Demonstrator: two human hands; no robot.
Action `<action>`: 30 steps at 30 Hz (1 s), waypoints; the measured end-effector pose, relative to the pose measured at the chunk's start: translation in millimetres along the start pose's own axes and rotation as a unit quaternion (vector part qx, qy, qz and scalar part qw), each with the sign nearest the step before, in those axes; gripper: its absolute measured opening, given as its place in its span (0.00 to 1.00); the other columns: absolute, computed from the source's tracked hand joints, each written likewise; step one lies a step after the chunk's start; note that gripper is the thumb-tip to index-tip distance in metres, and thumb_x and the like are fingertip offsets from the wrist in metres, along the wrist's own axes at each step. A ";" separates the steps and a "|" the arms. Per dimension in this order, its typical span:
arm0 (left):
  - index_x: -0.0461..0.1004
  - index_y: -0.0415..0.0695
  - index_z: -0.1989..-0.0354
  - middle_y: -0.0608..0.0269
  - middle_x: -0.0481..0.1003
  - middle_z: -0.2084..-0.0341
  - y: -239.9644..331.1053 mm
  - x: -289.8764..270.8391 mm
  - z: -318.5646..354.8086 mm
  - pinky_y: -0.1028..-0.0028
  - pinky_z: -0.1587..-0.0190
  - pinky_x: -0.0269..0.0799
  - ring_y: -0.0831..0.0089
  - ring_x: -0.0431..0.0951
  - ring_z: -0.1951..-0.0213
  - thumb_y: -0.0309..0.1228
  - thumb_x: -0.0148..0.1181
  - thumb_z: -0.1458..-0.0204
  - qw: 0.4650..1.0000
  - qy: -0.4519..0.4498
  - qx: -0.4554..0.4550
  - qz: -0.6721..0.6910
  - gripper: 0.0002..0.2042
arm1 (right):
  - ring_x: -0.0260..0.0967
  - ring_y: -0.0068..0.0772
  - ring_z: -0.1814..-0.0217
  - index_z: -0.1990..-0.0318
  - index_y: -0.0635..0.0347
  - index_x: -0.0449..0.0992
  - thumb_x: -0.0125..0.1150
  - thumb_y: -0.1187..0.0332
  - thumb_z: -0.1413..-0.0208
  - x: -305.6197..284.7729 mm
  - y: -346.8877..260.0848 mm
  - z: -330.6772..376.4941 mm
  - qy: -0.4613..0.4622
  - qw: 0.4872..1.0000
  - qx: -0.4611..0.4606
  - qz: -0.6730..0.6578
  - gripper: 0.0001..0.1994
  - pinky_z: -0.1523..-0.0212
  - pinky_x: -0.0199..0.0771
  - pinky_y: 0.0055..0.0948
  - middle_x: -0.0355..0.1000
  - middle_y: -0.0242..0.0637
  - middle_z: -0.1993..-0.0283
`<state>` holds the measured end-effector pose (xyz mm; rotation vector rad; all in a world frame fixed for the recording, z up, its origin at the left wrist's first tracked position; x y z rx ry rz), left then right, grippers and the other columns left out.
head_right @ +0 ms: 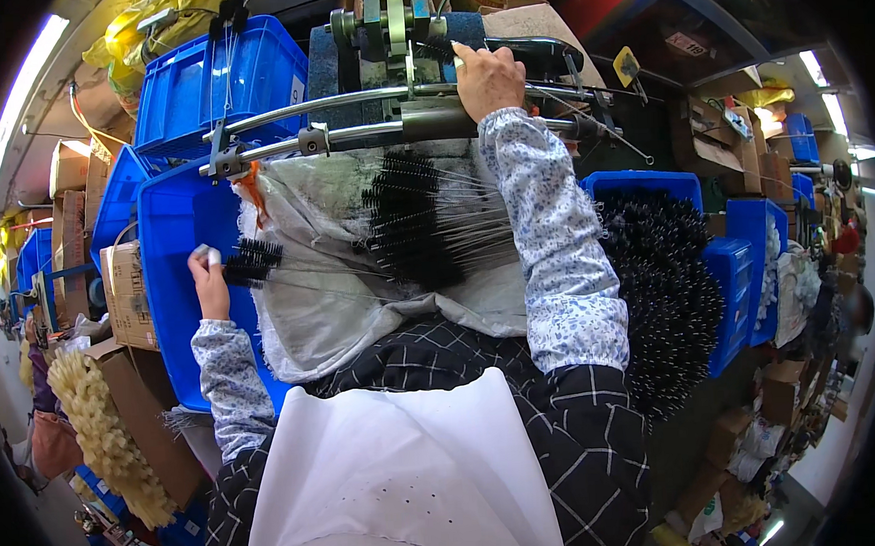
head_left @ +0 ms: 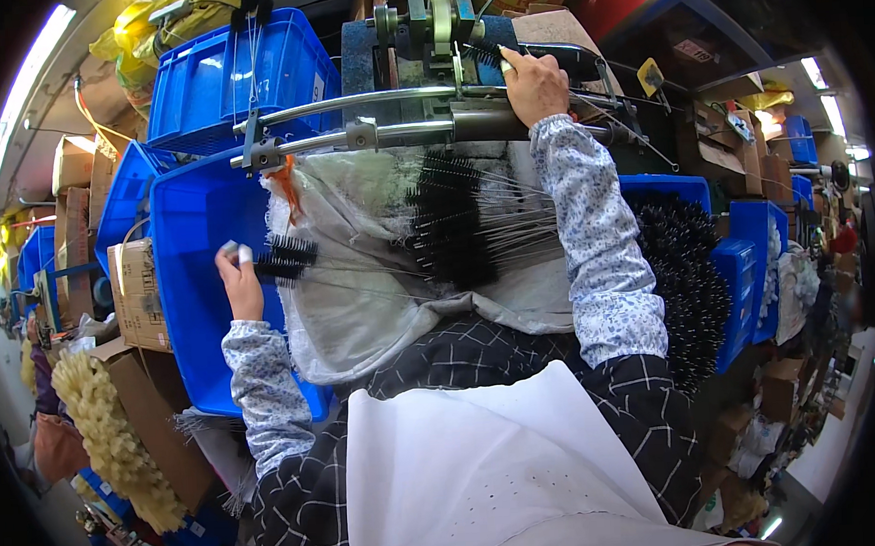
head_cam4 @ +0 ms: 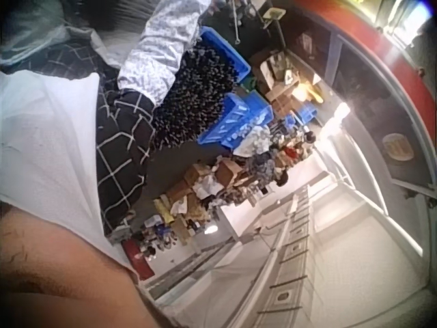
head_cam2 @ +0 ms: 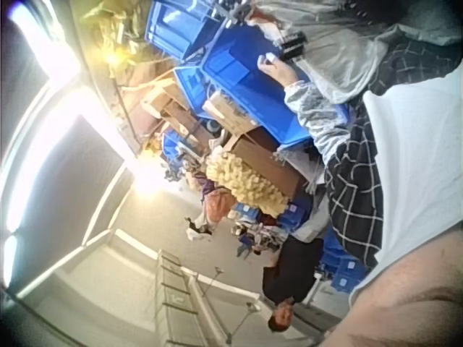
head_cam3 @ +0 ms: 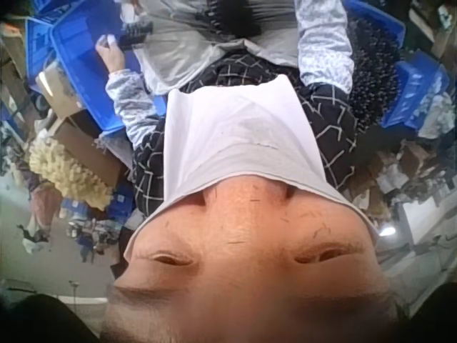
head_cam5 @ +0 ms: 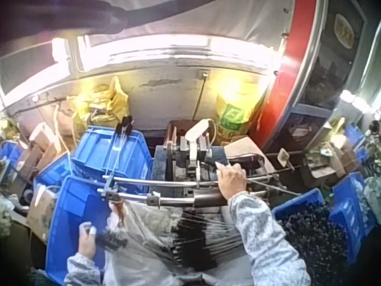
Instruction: Assembling industrial brushes using a manufacturing machine and a hair dryer to shape the bristles.
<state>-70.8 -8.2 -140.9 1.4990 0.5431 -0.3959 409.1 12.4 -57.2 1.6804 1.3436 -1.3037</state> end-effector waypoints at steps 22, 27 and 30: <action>0.65 0.42 0.77 0.71 0.65 0.86 -29.6 -11.0 41.5 0.85 0.80 0.58 0.84 0.64 0.83 0.37 0.49 0.50 0.975 -0.101 -0.186 0.063 0.11 | 0.59 0.28 0.64 0.58 0.42 0.71 0.50 0.65 0.52 -1.7 -13.2 -6.3 0.048 0.995 -0.073 0.052 0.12 0.62 0.56 0.29 0.67 0.27 0.73; 0.65 0.42 0.74 0.71 0.66 0.80 28.6 -29.2 34.6 0.84 0.74 0.60 0.85 0.62 0.77 0.35 0.45 0.48 0.992 -0.008 -0.014 0.123 0.10 | 0.58 0.30 0.60 0.56 0.40 0.70 0.49 0.66 0.51 5.6 -7.6 -14.4 0.017 0.998 -0.058 0.010 0.13 0.58 0.54 0.31 0.68 0.28 0.69; 0.64 0.42 0.70 0.68 0.67 0.75 59.4 -46.0 27.9 0.83 0.70 0.62 0.82 0.64 0.74 0.33 0.42 0.46 0.993 0.032 0.079 0.078 0.08 | 0.55 0.32 0.52 0.55 0.39 0.69 0.44 0.70 0.50 23.1 -2.7 -21.2 0.009 0.998 -0.056 0.003 0.15 0.51 0.49 0.35 0.67 0.29 0.62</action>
Point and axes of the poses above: each hand's wrist, its own z-axis away from the middle knuckle, its own x-axis out of the palm, y = z × x, the point moved 5 cm from there along -z, towards the middle knuckle
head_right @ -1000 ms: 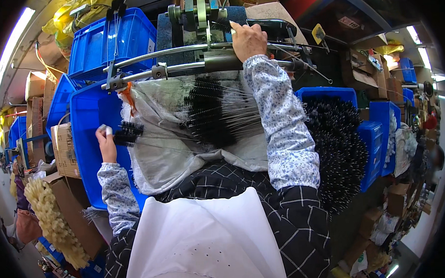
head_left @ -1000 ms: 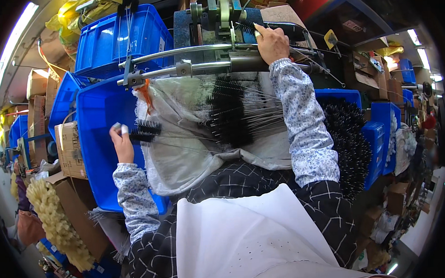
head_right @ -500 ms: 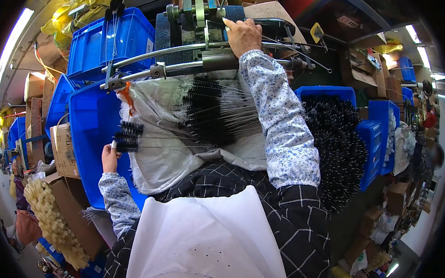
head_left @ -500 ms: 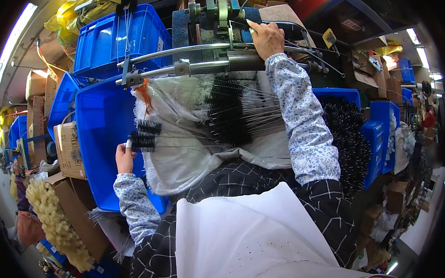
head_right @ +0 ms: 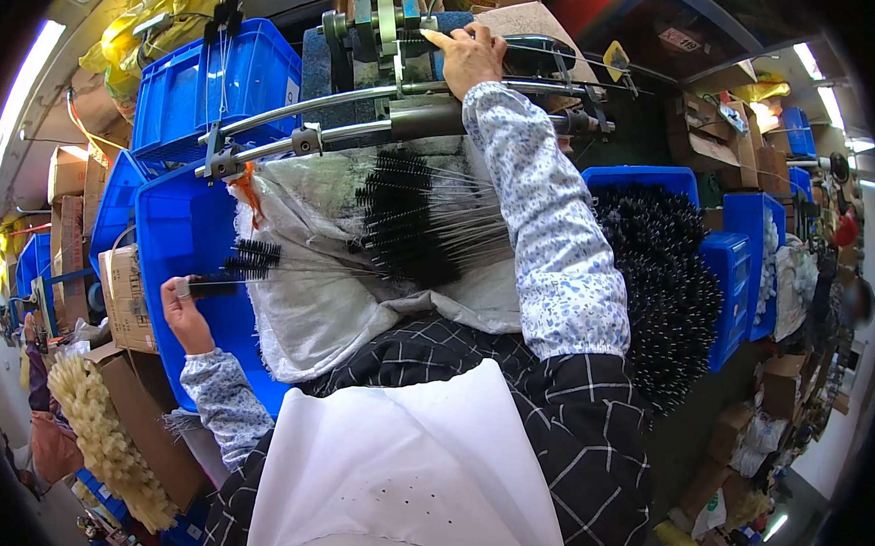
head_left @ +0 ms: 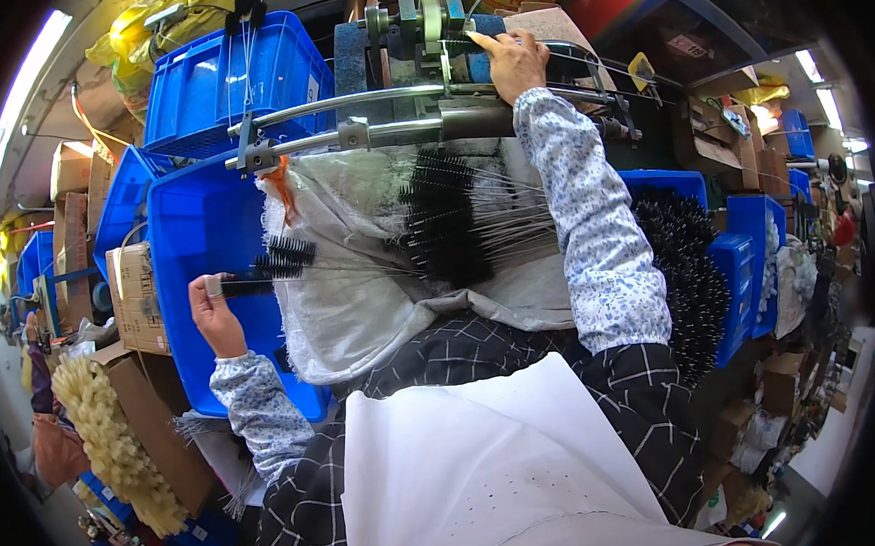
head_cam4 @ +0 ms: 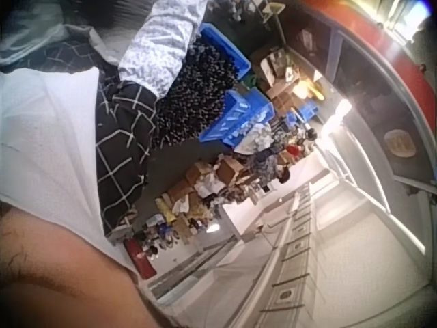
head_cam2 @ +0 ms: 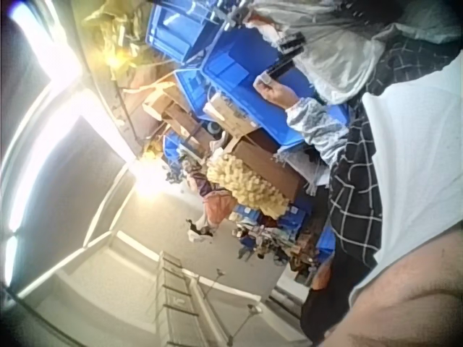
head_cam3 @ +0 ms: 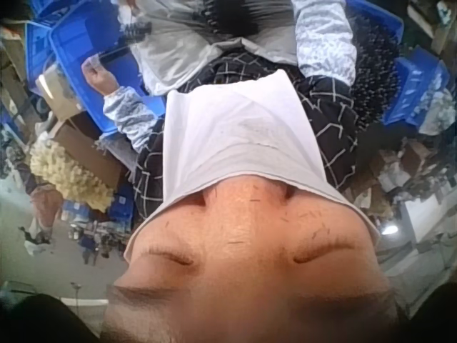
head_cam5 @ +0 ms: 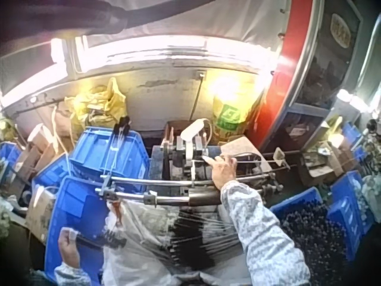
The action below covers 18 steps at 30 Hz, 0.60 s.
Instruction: Assembling industrial brushes using a manufacturing machine and a hair dryer to shape the bristles.
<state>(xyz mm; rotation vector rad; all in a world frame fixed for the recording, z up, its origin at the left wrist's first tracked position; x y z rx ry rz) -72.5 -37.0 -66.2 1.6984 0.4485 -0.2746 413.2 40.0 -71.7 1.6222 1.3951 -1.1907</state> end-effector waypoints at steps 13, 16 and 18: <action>0.64 0.41 0.64 0.61 0.68 0.70 61.6 -72.9 -39.2 0.75 0.64 0.68 0.71 0.70 0.67 0.34 0.45 0.48 0.941 0.228 0.109 0.226 0.09 | 0.59 0.34 0.51 0.52 0.54 0.65 0.51 0.64 0.54 -5.6 24.9 18.2 -0.010 0.990 0.125 -0.059 0.19 0.53 0.55 0.38 0.65 0.36 0.55; 0.64 0.41 0.62 0.60 0.69 0.69 62.7 -66.6 -38.5 0.73 0.63 0.69 0.70 0.71 0.67 0.34 0.46 0.49 0.923 0.265 0.091 0.263 0.10 | 0.63 0.35 0.53 0.53 0.56 0.66 0.51 0.65 0.54 -3.6 20.2 18.0 -0.004 0.989 0.122 -0.082 0.17 0.55 0.60 0.38 0.66 0.38 0.55; 0.64 0.41 0.60 0.63 0.67 0.68 66.9 -62.4 -33.1 0.78 0.67 0.67 0.76 0.69 0.68 0.33 0.46 0.49 0.908 0.280 0.075 0.304 0.11 | 0.63 0.35 0.53 0.54 0.56 0.67 0.51 0.66 0.54 -4.1 13.8 17.2 0.008 0.990 0.115 -0.083 0.17 0.57 0.61 0.38 0.66 0.37 0.55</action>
Point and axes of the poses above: each hand's wrist, its own z-axis away from the middle knuckle, its own x-axis out of the palm, y = z × x, the point moved 5 cm from there along -z, towards the middle knuckle
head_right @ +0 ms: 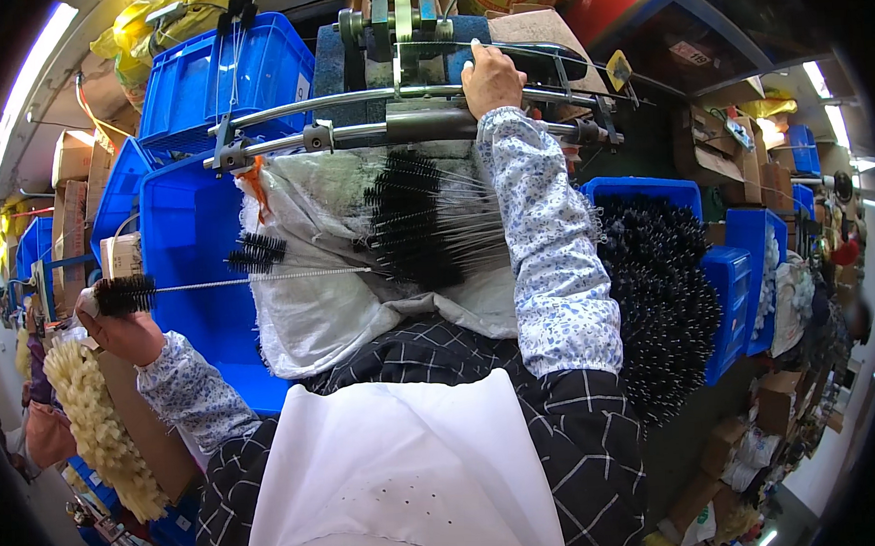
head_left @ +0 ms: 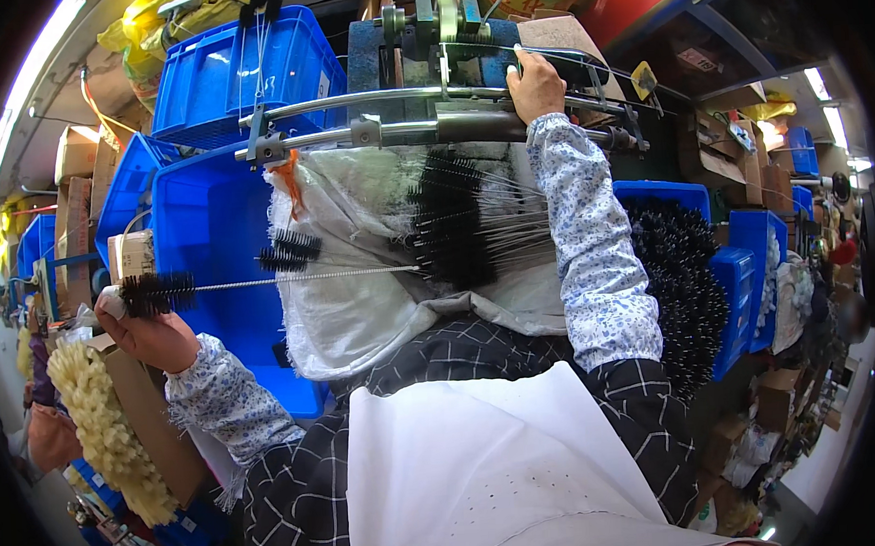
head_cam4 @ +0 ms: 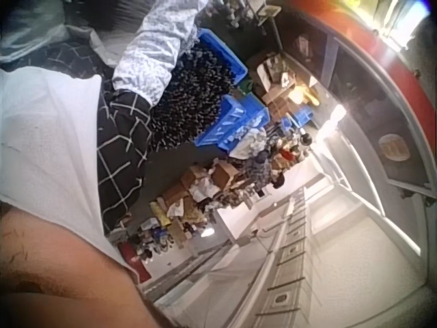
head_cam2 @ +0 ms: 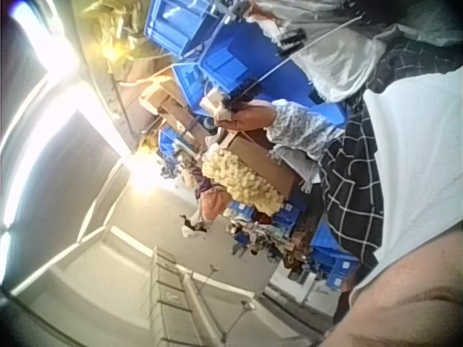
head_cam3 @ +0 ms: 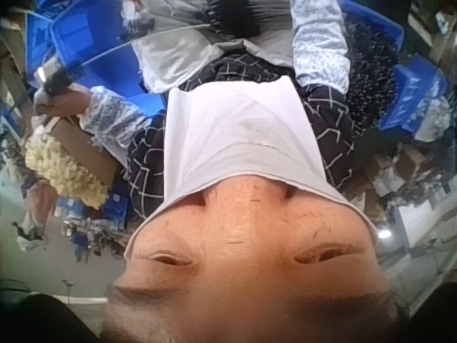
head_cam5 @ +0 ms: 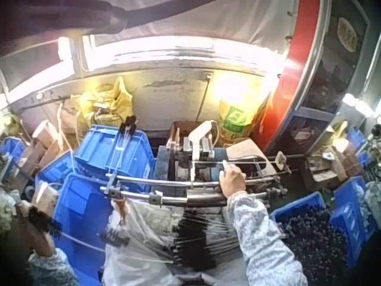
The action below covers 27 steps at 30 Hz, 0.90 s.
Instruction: Assembling industrial brushes using a manufacturing machine and a hair dryer to shape the bristles.
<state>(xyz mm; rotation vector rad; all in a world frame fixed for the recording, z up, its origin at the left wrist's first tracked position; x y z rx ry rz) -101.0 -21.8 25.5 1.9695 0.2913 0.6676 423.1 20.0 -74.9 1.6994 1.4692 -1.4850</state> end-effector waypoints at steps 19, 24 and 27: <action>0.62 0.42 0.56 0.61 0.68 0.64 -20.0 35.7 24.6 0.77 0.62 0.68 0.72 0.71 0.65 0.32 0.45 0.49 0.997 -0.039 -0.061 0.031 0.14 | 0.63 0.33 0.56 0.54 0.54 0.66 0.50 0.64 0.54 10.2 -55.0 4.1 -0.040 0.998 -0.004 0.051 0.17 0.59 0.59 0.38 0.66 0.34 0.59; 0.63 0.45 0.55 0.61 0.68 0.60 -27.0 37.1 21.6 0.71 0.58 0.68 0.68 0.70 0.60 0.30 0.46 0.49 0.991 -0.069 -0.086 0.079 0.13 | 0.65 0.32 0.58 0.56 0.53 0.68 0.51 0.64 0.56 -3.1 1.5 -1.8 -0.006 0.998 -0.026 0.058 0.16 0.61 0.60 0.36 0.68 0.35 0.61; 0.64 0.42 0.59 0.65 0.69 0.68 -25.5 48.5 28.5 0.80 0.68 0.68 0.76 0.70 0.68 0.33 0.46 0.48 0.993 -0.061 -0.075 0.074 0.11 | 0.66 0.35 0.59 0.58 0.52 0.71 0.51 0.61 0.56 -3.3 26.4 -9.3 -0.011 0.999 -0.023 0.020 0.15 0.60 0.62 0.35 0.68 0.36 0.61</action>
Point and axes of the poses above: each hand's wrist, its own z-axis away from the middle knuckle, its own x-axis out of the palm, y = z × x, the point moved 5 cm from there along -z, towards the middle knuckle
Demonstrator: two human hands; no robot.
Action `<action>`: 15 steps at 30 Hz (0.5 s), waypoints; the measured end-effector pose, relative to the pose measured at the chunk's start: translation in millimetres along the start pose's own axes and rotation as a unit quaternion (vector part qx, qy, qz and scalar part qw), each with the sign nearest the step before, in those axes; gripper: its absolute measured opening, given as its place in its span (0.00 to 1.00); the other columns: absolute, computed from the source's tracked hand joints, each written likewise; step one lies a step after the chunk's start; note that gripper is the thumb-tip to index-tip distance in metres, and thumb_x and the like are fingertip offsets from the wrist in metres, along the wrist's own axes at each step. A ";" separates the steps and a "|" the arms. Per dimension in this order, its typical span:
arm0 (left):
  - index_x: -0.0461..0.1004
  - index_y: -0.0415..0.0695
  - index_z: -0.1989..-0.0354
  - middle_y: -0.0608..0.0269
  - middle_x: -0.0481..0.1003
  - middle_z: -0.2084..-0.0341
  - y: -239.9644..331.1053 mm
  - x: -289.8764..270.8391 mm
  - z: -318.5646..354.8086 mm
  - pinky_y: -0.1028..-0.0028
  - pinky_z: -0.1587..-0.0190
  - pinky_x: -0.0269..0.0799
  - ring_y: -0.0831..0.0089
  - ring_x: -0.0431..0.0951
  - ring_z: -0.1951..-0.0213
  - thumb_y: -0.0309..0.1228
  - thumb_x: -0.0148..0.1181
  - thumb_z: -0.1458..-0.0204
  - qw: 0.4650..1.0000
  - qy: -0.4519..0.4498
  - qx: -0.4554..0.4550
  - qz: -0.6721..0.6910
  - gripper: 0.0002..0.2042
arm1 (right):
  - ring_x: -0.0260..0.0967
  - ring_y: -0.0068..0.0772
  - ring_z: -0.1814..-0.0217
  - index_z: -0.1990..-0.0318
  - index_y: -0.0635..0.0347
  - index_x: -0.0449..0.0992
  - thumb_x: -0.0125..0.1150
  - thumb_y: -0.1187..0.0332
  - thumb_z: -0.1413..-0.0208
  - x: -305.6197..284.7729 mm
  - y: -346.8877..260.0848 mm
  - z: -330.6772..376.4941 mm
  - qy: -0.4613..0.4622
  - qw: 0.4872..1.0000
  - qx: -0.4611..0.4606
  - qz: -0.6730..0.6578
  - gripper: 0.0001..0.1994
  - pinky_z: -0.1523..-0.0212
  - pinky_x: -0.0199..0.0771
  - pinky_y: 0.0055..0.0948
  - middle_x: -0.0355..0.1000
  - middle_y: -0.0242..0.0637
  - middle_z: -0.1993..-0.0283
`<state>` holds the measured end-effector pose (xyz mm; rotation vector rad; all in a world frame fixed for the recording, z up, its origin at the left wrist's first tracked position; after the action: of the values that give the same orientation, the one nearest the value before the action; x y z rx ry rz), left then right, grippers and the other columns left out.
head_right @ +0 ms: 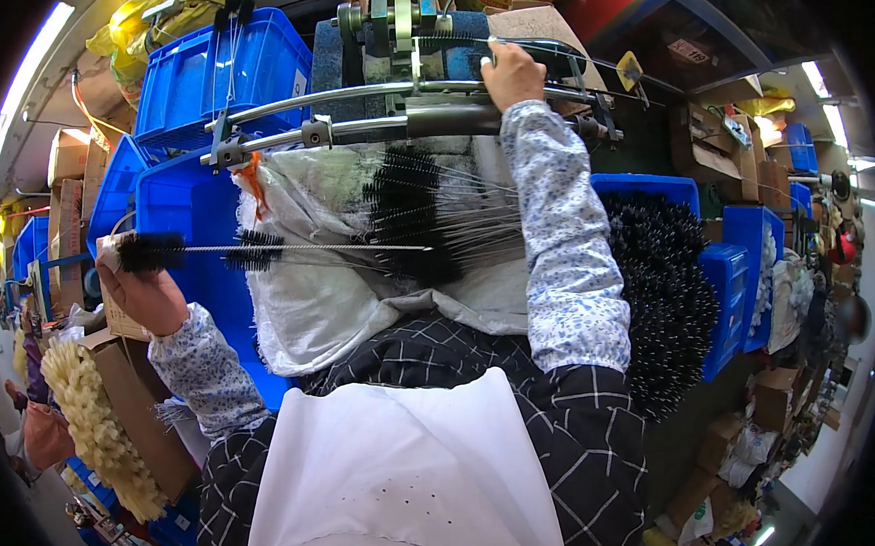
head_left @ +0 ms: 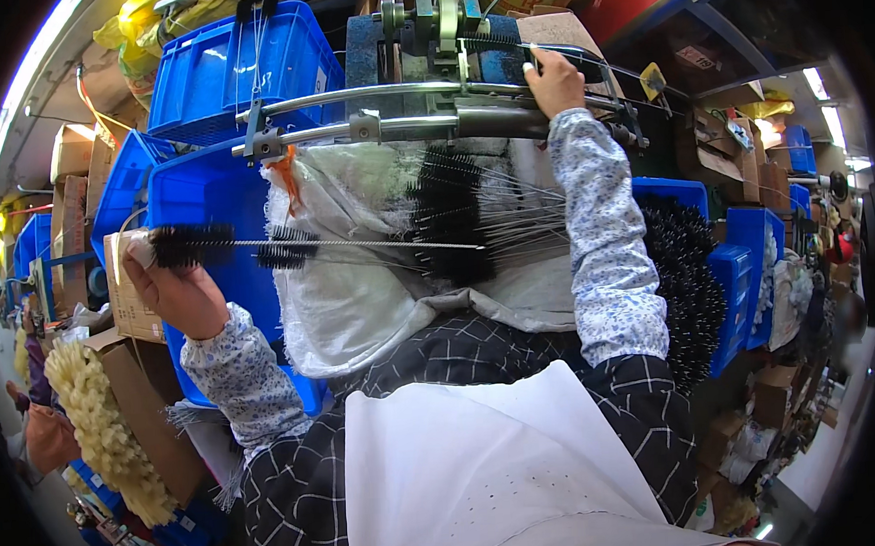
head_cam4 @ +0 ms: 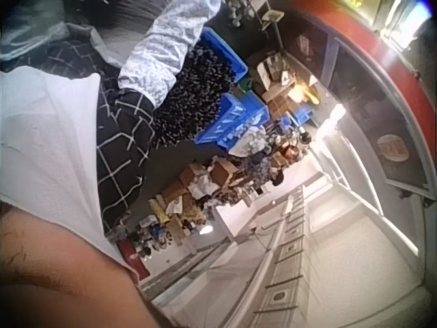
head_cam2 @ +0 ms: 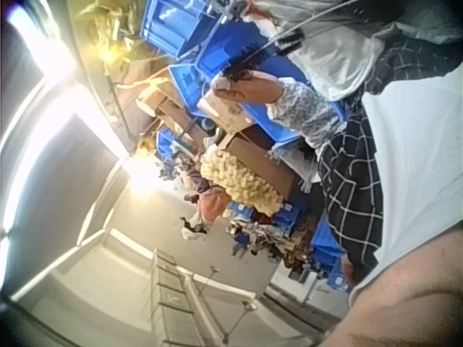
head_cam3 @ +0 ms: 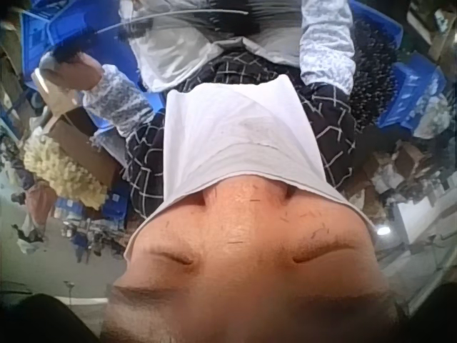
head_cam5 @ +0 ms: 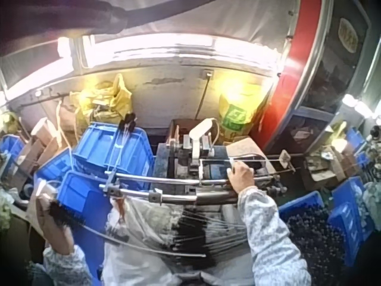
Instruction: Assembling industrial brushes using a manufacturing machine and a hair dryer to shape the bristles.
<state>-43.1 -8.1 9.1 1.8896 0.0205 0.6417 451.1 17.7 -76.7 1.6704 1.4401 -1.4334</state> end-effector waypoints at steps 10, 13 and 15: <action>0.63 0.43 0.67 0.68 0.67 0.75 -39.4 69.6 25.5 0.84 0.71 0.64 0.83 0.67 0.73 0.31 0.45 0.48 0.983 -0.145 -0.106 0.037 0.05 | 0.62 0.41 0.53 0.59 0.50 0.70 0.37 0.62 0.47 -34.0 45.3 -28.3 -0.150 0.986 -0.069 0.037 0.14 0.53 0.59 0.38 0.67 0.40 0.58; 0.63 0.44 0.67 0.68 0.67 0.75 -49.8 77.9 36.3 0.84 0.72 0.64 0.83 0.67 0.74 0.32 0.44 0.47 0.977 -0.163 -0.136 0.015 0.06 | 0.66 0.38 0.61 0.60 0.55 0.70 0.42 0.63 0.48 -74.4 33.2 4.0 -0.194 0.977 -0.046 -0.073 0.13 0.61 0.65 0.31 0.69 0.42 0.65; 0.63 0.43 0.68 0.67 0.67 0.76 -62.6 92.6 48.7 0.82 0.72 0.67 0.81 0.69 0.74 0.33 0.43 0.47 0.964 -0.201 -0.176 -0.016 0.07 | 0.68 0.36 0.65 0.58 0.56 0.69 0.45 0.64 0.48 -91.1 15.0 32.0 -0.253 0.947 -0.081 -0.182 0.12 0.63 0.66 0.29 0.70 0.41 0.67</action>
<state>74.8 4.3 -19.2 1.6360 -0.3054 0.2113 463.4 -49.8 -7.2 0.8672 1.5512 -1.7233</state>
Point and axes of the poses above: each hand's wrist, its own z-axis away from the middle knuckle, its own x-axis out of the palm, y = z × x, the point moved 5 cm from there along -z, towards the middle knuckle
